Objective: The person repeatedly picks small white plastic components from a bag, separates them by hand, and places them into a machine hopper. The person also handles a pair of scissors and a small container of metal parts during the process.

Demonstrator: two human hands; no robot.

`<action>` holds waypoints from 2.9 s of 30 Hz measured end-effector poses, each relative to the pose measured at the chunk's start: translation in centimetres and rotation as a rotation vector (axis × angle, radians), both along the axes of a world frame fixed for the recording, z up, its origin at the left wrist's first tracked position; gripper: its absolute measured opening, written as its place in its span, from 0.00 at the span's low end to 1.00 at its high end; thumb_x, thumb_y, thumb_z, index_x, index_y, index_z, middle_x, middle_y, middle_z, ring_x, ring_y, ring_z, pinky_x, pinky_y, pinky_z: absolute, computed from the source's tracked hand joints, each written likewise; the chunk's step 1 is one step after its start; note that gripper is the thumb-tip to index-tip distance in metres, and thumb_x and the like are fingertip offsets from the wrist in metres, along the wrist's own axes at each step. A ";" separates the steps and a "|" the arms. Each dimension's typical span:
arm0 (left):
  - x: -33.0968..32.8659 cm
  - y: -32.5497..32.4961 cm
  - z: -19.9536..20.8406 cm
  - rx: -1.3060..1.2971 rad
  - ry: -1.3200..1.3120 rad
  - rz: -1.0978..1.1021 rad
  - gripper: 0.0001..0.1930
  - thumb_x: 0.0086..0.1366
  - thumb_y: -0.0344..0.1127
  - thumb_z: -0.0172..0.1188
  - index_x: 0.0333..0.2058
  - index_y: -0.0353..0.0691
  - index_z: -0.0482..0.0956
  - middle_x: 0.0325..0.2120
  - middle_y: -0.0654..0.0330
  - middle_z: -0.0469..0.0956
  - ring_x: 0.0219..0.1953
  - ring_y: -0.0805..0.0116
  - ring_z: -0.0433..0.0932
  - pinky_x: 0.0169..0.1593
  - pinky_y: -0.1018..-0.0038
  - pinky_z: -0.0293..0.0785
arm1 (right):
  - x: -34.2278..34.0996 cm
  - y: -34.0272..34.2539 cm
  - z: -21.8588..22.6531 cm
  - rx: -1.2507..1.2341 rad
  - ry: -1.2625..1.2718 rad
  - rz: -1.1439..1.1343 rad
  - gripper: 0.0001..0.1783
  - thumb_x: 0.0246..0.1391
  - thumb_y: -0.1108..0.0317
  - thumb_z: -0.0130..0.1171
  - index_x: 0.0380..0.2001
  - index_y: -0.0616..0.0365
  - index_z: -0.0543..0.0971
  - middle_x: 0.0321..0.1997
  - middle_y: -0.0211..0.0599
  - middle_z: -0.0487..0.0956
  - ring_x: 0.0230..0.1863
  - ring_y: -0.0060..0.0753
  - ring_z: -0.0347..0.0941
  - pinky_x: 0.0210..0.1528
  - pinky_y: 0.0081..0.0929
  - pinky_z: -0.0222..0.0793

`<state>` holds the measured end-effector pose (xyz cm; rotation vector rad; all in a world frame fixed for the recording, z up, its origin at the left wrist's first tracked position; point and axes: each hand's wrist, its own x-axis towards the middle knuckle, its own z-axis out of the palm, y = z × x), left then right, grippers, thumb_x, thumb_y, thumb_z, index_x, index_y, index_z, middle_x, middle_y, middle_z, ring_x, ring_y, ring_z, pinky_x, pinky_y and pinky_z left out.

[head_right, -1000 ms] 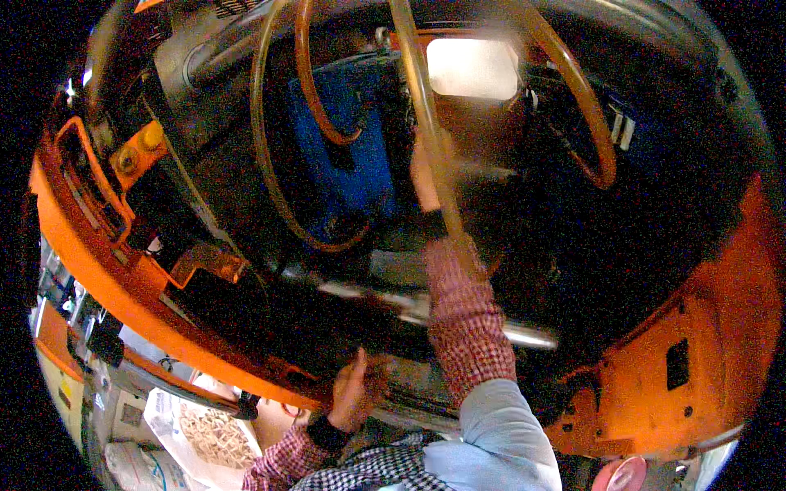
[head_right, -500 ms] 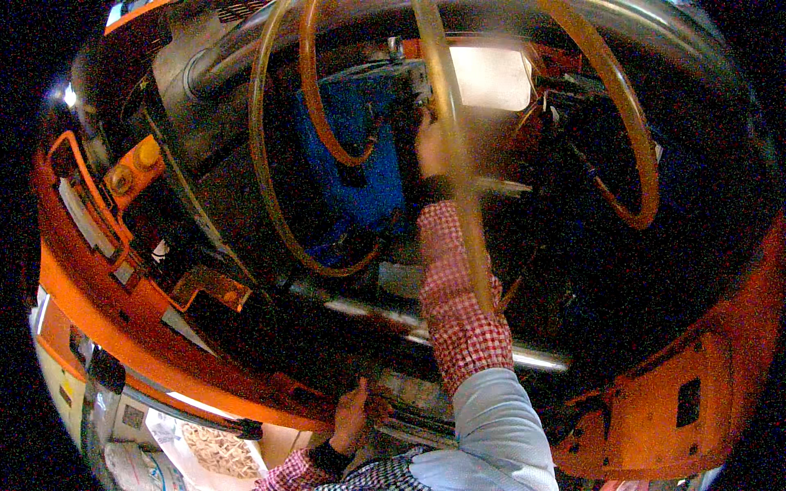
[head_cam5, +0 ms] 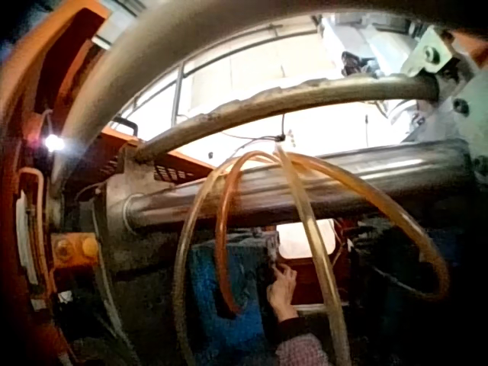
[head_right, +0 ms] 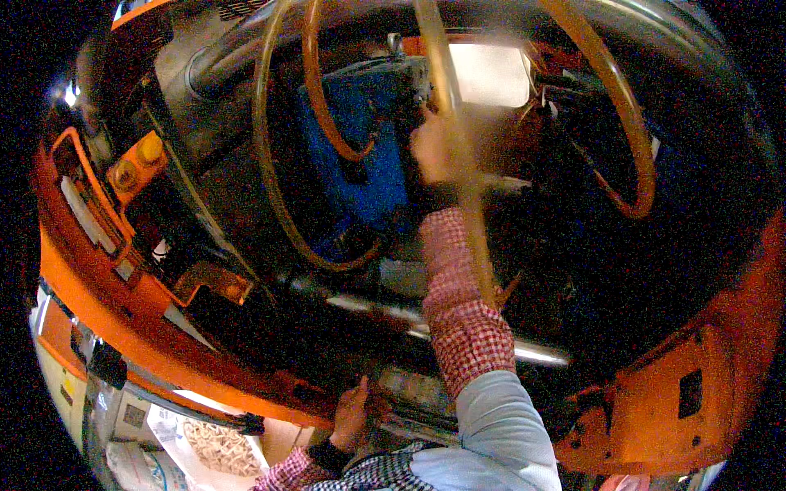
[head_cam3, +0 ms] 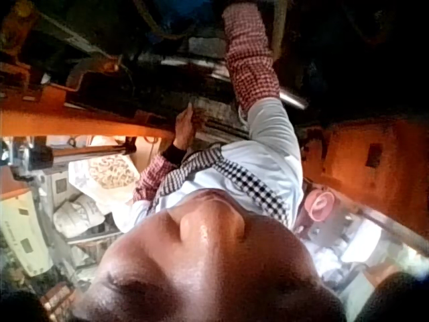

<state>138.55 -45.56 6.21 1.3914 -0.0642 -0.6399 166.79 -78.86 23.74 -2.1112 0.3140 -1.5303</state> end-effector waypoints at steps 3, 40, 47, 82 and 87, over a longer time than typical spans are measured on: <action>-0.7 -0.6 1.6 0.043 -0.106 -0.037 0.26 0.70 0.51 0.38 0.37 0.31 0.77 0.20 0.59 0.76 0.18 0.72 0.72 0.23 0.77 0.68 | 0.4 -3.5 -1.0 -0.096 0.020 -0.028 0.27 0.37 0.83 0.48 0.45 0.53 0.78 0.54 0.45 0.68 0.54 0.51 0.59 0.58 0.40 0.57; -3.7 3.9 0.8 0.309 -0.635 -0.012 0.15 0.66 0.39 0.47 0.34 0.32 0.78 0.24 0.56 0.78 0.21 0.69 0.75 0.24 0.76 0.69 | 5.0 -5.3 -16.8 -0.133 0.432 0.036 0.26 0.38 0.81 0.46 0.46 0.60 0.77 0.57 0.48 0.69 0.56 0.53 0.64 0.58 0.39 0.60; -6.5 13.5 6.5 0.758 -1.583 0.840 0.31 0.54 0.47 0.60 0.50 0.34 0.61 0.49 0.46 0.65 0.48 0.52 0.68 0.52 0.59 0.62 | -0.4 0.8 -12.7 -0.155 0.586 -0.073 0.29 0.42 0.76 0.51 0.52 0.52 0.72 0.59 0.44 0.64 0.58 0.55 0.58 0.55 0.54 0.60; -18.4 -5.2 6.0 -0.200 -1.247 -0.719 0.16 0.60 0.34 0.54 0.42 0.29 0.65 0.33 0.43 0.69 0.36 0.45 0.69 0.39 0.58 0.67 | -51.4 29.0 -36.2 -0.016 1.097 0.261 0.19 0.50 0.59 0.55 0.41 0.62 0.73 0.41 0.53 0.75 0.44 0.52 0.72 0.48 0.44 0.66; -23.0 -10.7 3.5 -0.503 -1.151 -0.647 0.17 0.55 0.30 0.52 0.42 0.30 0.61 0.29 0.39 0.67 0.33 0.40 0.67 0.36 0.55 0.64 | -52.9 27.3 -37.6 0.095 1.366 0.414 0.20 0.51 0.58 0.55 0.41 0.62 0.74 0.42 0.54 0.75 0.45 0.51 0.72 0.49 0.45 0.65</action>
